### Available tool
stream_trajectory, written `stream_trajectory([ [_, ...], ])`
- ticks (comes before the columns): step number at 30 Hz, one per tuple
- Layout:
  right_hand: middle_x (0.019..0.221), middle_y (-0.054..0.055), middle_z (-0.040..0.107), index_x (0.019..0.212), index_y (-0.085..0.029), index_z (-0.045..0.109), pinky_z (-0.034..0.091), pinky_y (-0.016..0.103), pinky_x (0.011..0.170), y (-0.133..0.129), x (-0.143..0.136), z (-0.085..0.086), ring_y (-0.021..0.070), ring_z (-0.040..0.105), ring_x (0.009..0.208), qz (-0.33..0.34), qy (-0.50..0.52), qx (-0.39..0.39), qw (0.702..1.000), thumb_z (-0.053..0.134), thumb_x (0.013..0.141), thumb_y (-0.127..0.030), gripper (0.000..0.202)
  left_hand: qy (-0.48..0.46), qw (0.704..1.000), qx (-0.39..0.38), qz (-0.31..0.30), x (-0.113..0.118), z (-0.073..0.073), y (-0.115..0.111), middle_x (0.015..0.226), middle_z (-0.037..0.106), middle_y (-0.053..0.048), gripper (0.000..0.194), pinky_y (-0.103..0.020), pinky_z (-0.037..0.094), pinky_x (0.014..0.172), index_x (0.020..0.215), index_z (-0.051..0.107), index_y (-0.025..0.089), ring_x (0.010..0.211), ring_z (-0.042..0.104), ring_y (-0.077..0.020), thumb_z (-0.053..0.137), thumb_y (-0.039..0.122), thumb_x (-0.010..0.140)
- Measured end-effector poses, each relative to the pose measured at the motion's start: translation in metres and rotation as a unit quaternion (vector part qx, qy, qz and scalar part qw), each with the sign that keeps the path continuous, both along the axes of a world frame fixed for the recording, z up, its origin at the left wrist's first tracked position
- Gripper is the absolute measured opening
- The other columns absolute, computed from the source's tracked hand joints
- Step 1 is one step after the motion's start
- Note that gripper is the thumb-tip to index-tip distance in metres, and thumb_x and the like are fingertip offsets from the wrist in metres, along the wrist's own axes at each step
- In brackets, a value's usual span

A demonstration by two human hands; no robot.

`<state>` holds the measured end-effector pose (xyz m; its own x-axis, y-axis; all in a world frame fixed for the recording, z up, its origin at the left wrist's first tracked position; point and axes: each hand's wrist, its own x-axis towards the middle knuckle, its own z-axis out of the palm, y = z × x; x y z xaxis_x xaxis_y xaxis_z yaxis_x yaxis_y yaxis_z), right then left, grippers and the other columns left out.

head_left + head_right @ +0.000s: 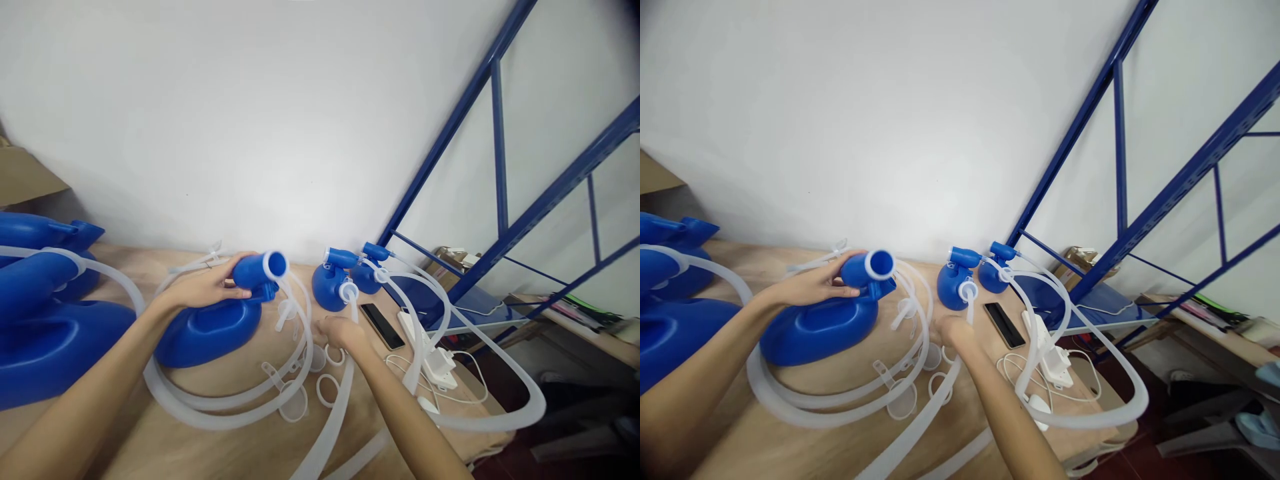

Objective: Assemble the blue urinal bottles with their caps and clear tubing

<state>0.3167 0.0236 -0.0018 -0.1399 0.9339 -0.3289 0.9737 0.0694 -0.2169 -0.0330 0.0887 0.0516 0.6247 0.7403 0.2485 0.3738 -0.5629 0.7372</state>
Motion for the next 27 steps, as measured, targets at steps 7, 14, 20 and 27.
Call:
stream_trajectory([
  [7, 0.073, 0.006, 0.076, 0.072, -0.017, 0.073, 0.062, 0.044, 0.082, 0.003, -0.015, -0.005, 0.0328, 0.078, 0.083, 0.011, -0.151, -0.101, 0.983, 0.091, 0.045, -0.013, 0.032, -0.121, 0.986, -0.078, 0.089, 0.031, -0.015, -0.004, 0.114, 0.073, -0.010, 0.090, -0.044, 0.060, 0.086, 0.157, 0.023, 0.020, 0.091, 0.075, -0.0294, 0.066, 0.056, 0.087],
  [14, 0.085, 0.010, 0.079, 0.079, -0.019, 0.077, 0.058, 0.037, 0.079, -0.010, -0.024, 0.008, 0.0320, 0.077, 0.089, 0.050, -0.161, -0.048, 0.984, 0.076, 0.056, 0.003, 0.031, -0.165, 0.974, -0.060, 0.147, 0.039, -0.022, 0.001, 0.137, 0.059, -0.018, 0.091, -0.044, 0.063, 0.080, 0.158, 0.011, 0.023, 0.078, 0.077, -0.0247, 0.061, 0.059, 0.091],
  [20, 0.104, 0.012, 0.078, 0.116, -0.018, 0.077, 0.054, 0.035, 0.085, -0.004, -0.011, 0.065, 0.0275, 0.074, 0.097, 0.071, -0.101, 0.040, 0.991, 0.066, 0.078, -0.007, 0.040, -0.156, 0.978, -0.095, 0.097, 0.024, -0.020, 0.009, 0.117, 0.067, -0.011, 0.089, -0.044, 0.063, 0.080, 0.157, 0.013, 0.025, 0.085, 0.076, -0.0275, 0.061, 0.060, 0.091],
  [27, 0.100, 0.006, 0.075, 0.114, -0.018, 0.076, 0.054, 0.031, 0.084, 0.027, -0.041, 0.091, 0.0195, 0.068, 0.091, 0.183, 0.257, 0.130, 0.940, 0.059, 0.094, -0.030, 0.028, -0.132, 0.969, -0.011, 0.211, 0.013, -0.037, 0.023, 0.128, 0.061, -0.015, 0.089, -0.044, 0.061, 0.078, 0.156, 0.021, 0.021, 0.079, 0.072, -0.0239, 0.062, 0.061, 0.088],
])
